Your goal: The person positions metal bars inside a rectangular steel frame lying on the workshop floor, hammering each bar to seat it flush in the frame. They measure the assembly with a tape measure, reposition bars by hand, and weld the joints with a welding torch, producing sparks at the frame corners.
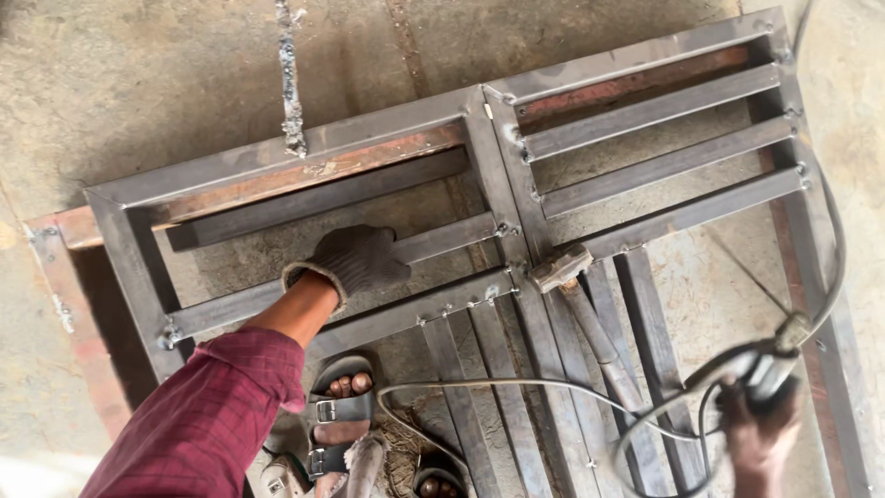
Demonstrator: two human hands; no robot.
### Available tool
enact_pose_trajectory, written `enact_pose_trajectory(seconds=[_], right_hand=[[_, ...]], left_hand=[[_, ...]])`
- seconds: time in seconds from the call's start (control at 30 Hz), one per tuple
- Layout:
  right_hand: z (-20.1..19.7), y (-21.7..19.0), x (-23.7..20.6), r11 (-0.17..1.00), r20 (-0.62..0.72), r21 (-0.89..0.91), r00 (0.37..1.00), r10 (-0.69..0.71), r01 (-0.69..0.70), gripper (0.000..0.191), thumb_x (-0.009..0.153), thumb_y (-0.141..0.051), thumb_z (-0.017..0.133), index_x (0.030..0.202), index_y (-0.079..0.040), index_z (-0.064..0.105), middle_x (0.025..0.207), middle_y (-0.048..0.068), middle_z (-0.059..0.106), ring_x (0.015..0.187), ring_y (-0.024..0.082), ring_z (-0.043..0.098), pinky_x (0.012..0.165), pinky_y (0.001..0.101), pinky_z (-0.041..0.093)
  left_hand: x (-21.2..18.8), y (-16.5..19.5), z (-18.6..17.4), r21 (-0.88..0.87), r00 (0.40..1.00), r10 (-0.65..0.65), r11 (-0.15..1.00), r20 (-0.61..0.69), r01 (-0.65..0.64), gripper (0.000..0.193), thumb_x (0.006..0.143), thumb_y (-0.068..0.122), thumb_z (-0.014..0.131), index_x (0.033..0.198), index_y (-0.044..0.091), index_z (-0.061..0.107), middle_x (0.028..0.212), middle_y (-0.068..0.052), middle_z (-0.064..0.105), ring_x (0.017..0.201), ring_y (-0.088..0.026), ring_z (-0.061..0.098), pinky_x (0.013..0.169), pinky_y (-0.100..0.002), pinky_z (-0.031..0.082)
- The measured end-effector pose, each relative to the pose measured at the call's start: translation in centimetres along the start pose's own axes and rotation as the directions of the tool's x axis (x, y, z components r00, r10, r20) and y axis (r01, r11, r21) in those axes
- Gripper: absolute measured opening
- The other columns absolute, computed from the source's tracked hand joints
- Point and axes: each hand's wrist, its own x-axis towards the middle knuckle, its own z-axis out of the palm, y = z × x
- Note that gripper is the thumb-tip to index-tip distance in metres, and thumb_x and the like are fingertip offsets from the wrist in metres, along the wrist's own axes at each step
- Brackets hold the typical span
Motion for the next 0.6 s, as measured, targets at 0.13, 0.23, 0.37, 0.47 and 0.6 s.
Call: enact_pose_trajectory(seconds=[0.13, 0.23, 0.37, 0.47, 0.6], right_hand=[[4.0, -0.5, -5.1, 0.587, 0.314, 0.809, 0.874, -0.371, -0.042, 0.048, 0.101, -0.022, 0.069, 0.140, 0.003, 0.053, 0.101, 0.014, 0.069, 0.082, 0.022, 0.070, 0.068, 0.0347, 0.058], [9.9, -1.0, -8.0, 0.502, 0.409, 0.832, 0.873, -0.265, -0.237, 0.045, 0.092, -0.016, 0.067, 0.132, -0.002, 0.052, 0.100, 0.012, 0.069, 0.078, 0.021, 0.071, 0.061, 0.0347, 0.061], [15.0, -3.1, -9.8, 0.740, 0.340, 0.672, 0.897, -0.282, -0.021, 0.046, 0.097, -0.020, 0.068, 0.134, 0.002, 0.052, 0.099, 0.012, 0.066, 0.083, 0.017, 0.066, 0.069, 0.0316, 0.059], [15.3, -4.8, -10.6, 0.845, 0.364, 0.534, 0.891, -0.273, 0.040, 0.045, 0.096, -0.024, 0.068, 0.130, 0.002, 0.053, 0.087, 0.011, 0.067, 0.072, 0.016, 0.064, 0.062, 0.0308, 0.055], [14.5, -6.9, -10.9, 0.882, 0.334, 0.416, 0.865, -0.375, 0.222, 0.048, 0.095, -0.030, 0.065, 0.127, 0.003, 0.051, 0.084, 0.007, 0.070, 0.073, 0.013, 0.068, 0.064, 0.0274, 0.057]], left_hand=[[-0.1, 0.3, -0.3, 0.036, 1.000, -0.011, 0.999, 0.008, 0.011, 0.050, 0.079, 0.049, 0.064, 0.116, 0.015, 0.072, 0.106, -0.015, 0.075, 0.099, -0.035, 0.072, 0.088, -0.049, 0.057], [-0.6, 0.8, -0.6, 0.034, 1.000, -0.011, 0.999, -0.022, 0.011, 0.050, 0.080, 0.049, 0.063, 0.115, 0.014, 0.073, 0.105, -0.016, 0.075, 0.099, -0.034, 0.072, 0.089, -0.048, 0.056], [-0.8, 1.0, -1.1, 0.029, 0.999, -0.027, 0.999, 0.017, 0.027, 0.050, 0.079, 0.048, 0.063, 0.116, 0.015, 0.072, 0.104, -0.015, 0.076, 0.098, -0.034, 0.073, 0.089, -0.048, 0.057], [-0.9, 0.9, -0.8, 0.023, 1.000, -0.021, 1.000, 0.005, 0.021, 0.051, 0.079, 0.048, 0.063, 0.115, 0.014, 0.072, 0.105, -0.015, 0.075, 0.100, -0.034, 0.072, 0.090, -0.048, 0.056], [-0.6, 0.6, -0.4, 0.017, 1.000, -0.011, 1.000, 0.005, 0.011, 0.050, 0.080, 0.048, 0.063, 0.115, 0.014, 0.072, 0.105, -0.015, 0.075, 0.099, -0.034, 0.072, 0.090, -0.049, 0.056]])
